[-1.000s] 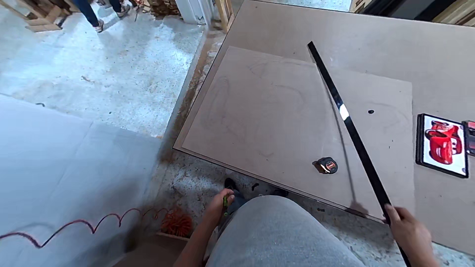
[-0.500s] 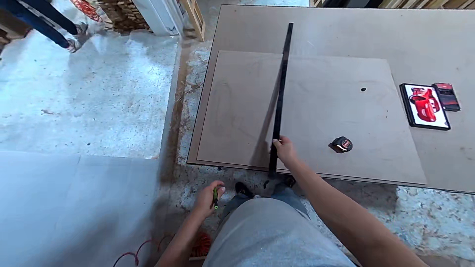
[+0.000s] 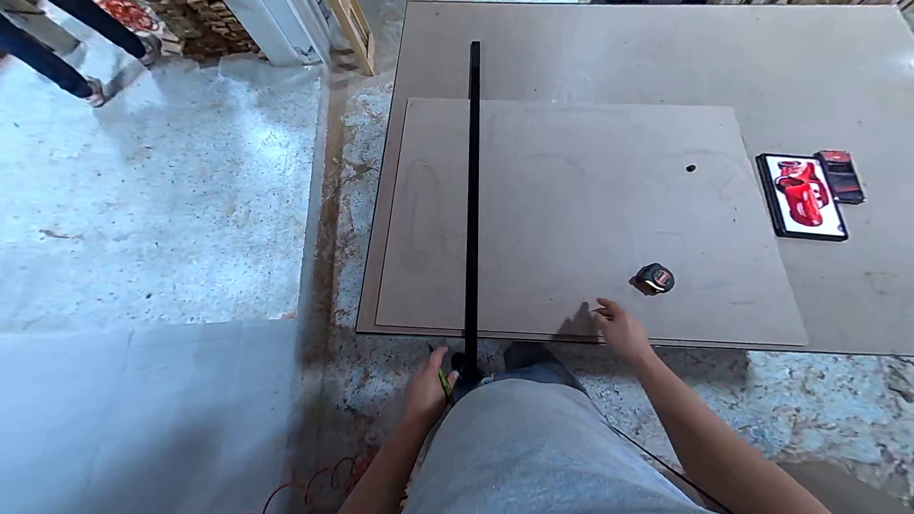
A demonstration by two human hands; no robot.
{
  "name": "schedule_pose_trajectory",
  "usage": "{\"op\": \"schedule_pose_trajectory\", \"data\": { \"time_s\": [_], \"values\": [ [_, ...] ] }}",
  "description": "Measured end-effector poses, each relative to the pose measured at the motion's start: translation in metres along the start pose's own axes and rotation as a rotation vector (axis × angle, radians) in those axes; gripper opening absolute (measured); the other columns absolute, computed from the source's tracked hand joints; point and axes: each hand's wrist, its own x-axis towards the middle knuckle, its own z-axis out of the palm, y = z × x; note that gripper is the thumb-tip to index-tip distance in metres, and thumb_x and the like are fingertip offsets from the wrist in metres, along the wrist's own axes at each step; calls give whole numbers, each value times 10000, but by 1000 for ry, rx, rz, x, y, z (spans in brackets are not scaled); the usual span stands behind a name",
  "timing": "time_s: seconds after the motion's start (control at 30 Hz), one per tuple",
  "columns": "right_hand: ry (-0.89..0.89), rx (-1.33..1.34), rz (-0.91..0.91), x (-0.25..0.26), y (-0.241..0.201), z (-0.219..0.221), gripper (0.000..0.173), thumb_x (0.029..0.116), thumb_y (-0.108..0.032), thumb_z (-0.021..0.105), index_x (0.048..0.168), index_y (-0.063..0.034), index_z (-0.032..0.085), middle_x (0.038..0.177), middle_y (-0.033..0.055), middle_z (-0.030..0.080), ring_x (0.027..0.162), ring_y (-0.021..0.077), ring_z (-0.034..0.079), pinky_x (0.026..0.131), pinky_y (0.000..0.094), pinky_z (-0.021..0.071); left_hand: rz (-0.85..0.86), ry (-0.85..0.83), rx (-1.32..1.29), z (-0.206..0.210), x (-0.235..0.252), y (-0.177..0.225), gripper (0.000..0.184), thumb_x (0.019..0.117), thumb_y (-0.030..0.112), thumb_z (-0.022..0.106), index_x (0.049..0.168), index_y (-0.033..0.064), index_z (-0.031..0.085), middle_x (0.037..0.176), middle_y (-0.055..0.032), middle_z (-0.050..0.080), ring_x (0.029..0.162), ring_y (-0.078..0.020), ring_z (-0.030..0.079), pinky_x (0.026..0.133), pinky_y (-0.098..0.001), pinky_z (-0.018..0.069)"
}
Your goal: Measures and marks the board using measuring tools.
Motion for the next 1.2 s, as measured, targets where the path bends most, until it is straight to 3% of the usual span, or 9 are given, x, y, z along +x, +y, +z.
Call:
{"op": "schedule_pose_trajectory", "data": {
  "time_s": [0.2,0.3,0.4,0.5,0.67,0.83,1.07,1.13,1.2],
  "values": [
    [306,-190,-13,40,51,-98,477,1016,-244,627,1436,-30,553,1367,255,598,1224,425,615,1024,630,494,-226,-50,-31,20,38,59,732,874,612,710,1412,143,546,1187,-144,711,1077,-318,704,924,-553,568],
    [328,-294,-44,67,70,-121,687,961,-315,703,1523,-12,450,1556,271,428,1401,466,469,1101,655,432,-311,-11,-46,30,45,78,607,911,518,715,1353,127,573,1117,-152,729,1051,-322,715,905,-538,577],
    [261,-342,-94,96,86,-128,794,958,-437,694,1570,-33,391,1627,255,337,1458,470,396,1134,662,393,-355,123,-76,34,47,79,516,906,436,705,1294,111,607,992,-139,744,954,-307,735,842,-531,589],
    [205,-374,-222,113,94,-127,734,993,-472,622,1569,-67,413,1617,225,376,1447,434,432,1130,646,408,-419,215,-85,26,47,83,482,903,354,699,1298,93,613,975,-146,746,939,-310,739,837,-535,588],
    [164,-429,-395,124,90,-115,850,914,-455,749,1583,-76,387,1577,210,441,1395,422,497,1115,613,438,-551,233,-48,13,48,97,433,937,355,679,1304,131,625,1008,-122,752,977,-284,739,859,-509,589],
    [160,-397,-382,132,70,-112,761,858,-411,817,1503,-127,529,1412,241,569,1275,468,554,1010,647,485,-586,233,-14,4,56,104,423,958,375,654,1310,143,620,1037,-118,750,1017,-284,734,878,-507,586],
    [1,-142,-305,118,43,-94,574,938,-535,668,1351,-138,646,1289,210,622,1084,383,645,888,633,522,-575,268,46,-16,62,89,418,961,377,682,1295,131,634,999,-141,753,983,-316,739,868,-532,585],
    [-56,-91,-291,109,32,-82,523,976,-537,609,1312,-140,670,1279,168,644,1098,341,648,911,613,521,-558,196,87,-23,60,80,437,962,433,670,1287,143,634,1018,-139,749,1006,-322,732,881,-540,579],
    [-131,-40,-265,101,14,-69,478,1008,-547,540,1272,-180,694,1133,90,700,982,254,679,851,550,551,-538,158,117,-31,57,75,472,956,488,658,1304,168,636,1034,-111,753,1013,-304,730,881,-536,581]
  ]
}}
